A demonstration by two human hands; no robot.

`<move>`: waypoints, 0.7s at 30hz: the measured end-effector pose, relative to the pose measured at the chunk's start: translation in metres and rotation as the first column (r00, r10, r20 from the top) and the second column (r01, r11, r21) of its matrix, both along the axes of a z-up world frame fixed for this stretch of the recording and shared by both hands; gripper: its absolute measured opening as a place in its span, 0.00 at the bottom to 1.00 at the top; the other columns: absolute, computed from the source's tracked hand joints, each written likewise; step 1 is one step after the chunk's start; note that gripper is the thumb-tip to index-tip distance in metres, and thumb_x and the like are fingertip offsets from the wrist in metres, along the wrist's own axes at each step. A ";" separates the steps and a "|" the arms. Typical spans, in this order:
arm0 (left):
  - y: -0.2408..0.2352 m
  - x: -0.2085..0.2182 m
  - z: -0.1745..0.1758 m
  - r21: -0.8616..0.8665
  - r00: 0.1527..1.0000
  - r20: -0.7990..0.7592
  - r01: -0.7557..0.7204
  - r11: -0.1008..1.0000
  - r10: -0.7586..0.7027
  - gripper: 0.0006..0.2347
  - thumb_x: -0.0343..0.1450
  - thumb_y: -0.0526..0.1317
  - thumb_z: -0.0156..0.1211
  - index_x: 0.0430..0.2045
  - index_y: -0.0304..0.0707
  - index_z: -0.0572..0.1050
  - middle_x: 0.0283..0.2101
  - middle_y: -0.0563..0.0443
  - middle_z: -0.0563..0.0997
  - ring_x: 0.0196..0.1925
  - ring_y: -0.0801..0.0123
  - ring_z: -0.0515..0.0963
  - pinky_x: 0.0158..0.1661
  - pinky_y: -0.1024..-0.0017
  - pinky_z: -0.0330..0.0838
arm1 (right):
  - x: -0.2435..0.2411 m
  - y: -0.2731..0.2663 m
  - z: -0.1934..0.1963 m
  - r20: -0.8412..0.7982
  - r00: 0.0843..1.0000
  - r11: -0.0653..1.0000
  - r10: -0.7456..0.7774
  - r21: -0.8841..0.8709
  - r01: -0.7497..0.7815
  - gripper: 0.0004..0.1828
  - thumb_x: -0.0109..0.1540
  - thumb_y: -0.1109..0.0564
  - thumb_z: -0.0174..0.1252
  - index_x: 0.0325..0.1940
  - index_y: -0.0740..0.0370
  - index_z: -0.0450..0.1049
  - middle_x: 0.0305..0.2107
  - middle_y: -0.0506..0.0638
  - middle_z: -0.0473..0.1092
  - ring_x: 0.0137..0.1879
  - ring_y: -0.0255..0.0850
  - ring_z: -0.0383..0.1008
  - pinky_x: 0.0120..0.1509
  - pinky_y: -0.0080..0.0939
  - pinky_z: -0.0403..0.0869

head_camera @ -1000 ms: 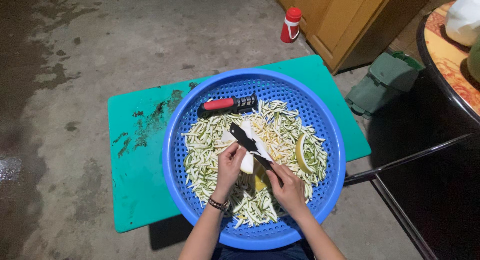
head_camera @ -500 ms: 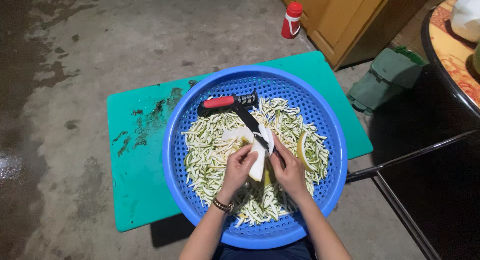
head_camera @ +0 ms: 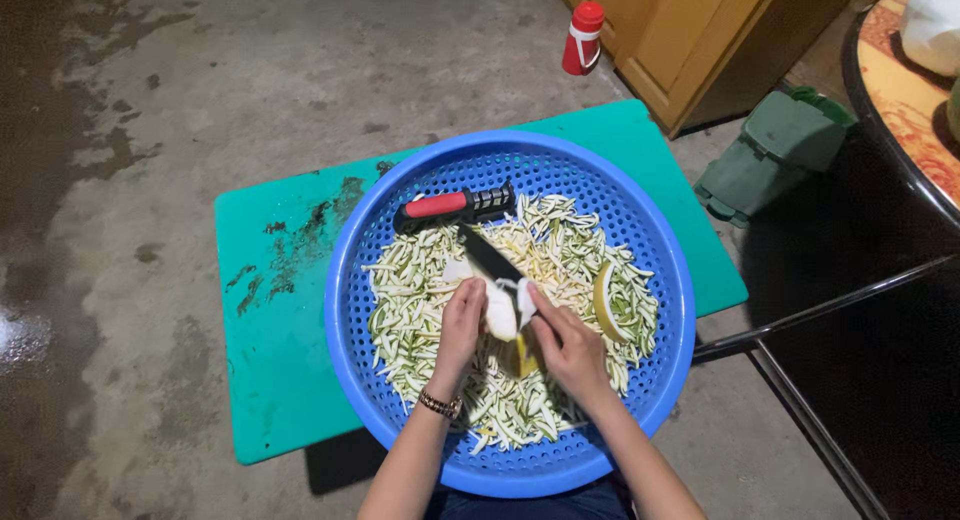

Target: The person slices a white vegetable into thin strips using a knife over a blue colander. The strips fall into the colander, which already contains a large amount of similar vegetable strips. The person continues slicing the vegetable piece by piece.

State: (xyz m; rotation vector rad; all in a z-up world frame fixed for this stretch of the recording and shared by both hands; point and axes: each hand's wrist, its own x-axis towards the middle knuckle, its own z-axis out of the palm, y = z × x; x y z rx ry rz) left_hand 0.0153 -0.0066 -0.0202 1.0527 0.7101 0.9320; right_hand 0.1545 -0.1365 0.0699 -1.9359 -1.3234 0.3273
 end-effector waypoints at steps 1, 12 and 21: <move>0.002 0.001 0.000 0.061 0.999 -0.025 -0.019 0.998 0.021 0.09 0.80 0.41 0.56 0.33 0.36 0.72 0.25 0.63 0.68 0.26 0.87 0.63 0.25 0.84 0.58 | -0.004 -0.002 0.000 -0.006 1.000 1.000 0.028 0.001 -0.028 0.27 0.64 0.51 0.59 0.69 0.35 0.69 0.29 0.49 0.74 0.30 0.42 0.75 0.38 0.44 0.74; -0.004 0.010 0.011 0.235 0.968 -0.234 -0.037 0.971 0.093 0.17 0.74 0.40 0.66 0.18 0.35 0.65 0.19 0.63 0.66 0.23 0.88 0.60 0.21 0.80 0.52 | -0.001 0.002 -0.013 0.411 0.912 0.931 -0.019 0.341 -0.134 0.20 0.50 0.56 0.66 0.48 0.52 0.80 0.44 0.53 0.71 0.49 0.50 0.73 0.51 0.49 0.69; 0.000 -0.001 0.042 0.680 0.792 -0.368 -0.129 0.722 0.488 0.19 0.65 0.42 0.73 0.45 0.31 0.77 0.32 0.46 0.83 0.28 0.66 0.80 0.31 0.68 0.74 | 0.071 -0.002 -0.079 -0.785 0.615 0.973 0.072 0.190 0.128 0.09 0.65 0.59 0.62 0.45 0.67 0.81 0.30 0.49 0.76 0.35 0.33 0.74 0.42 0.33 0.73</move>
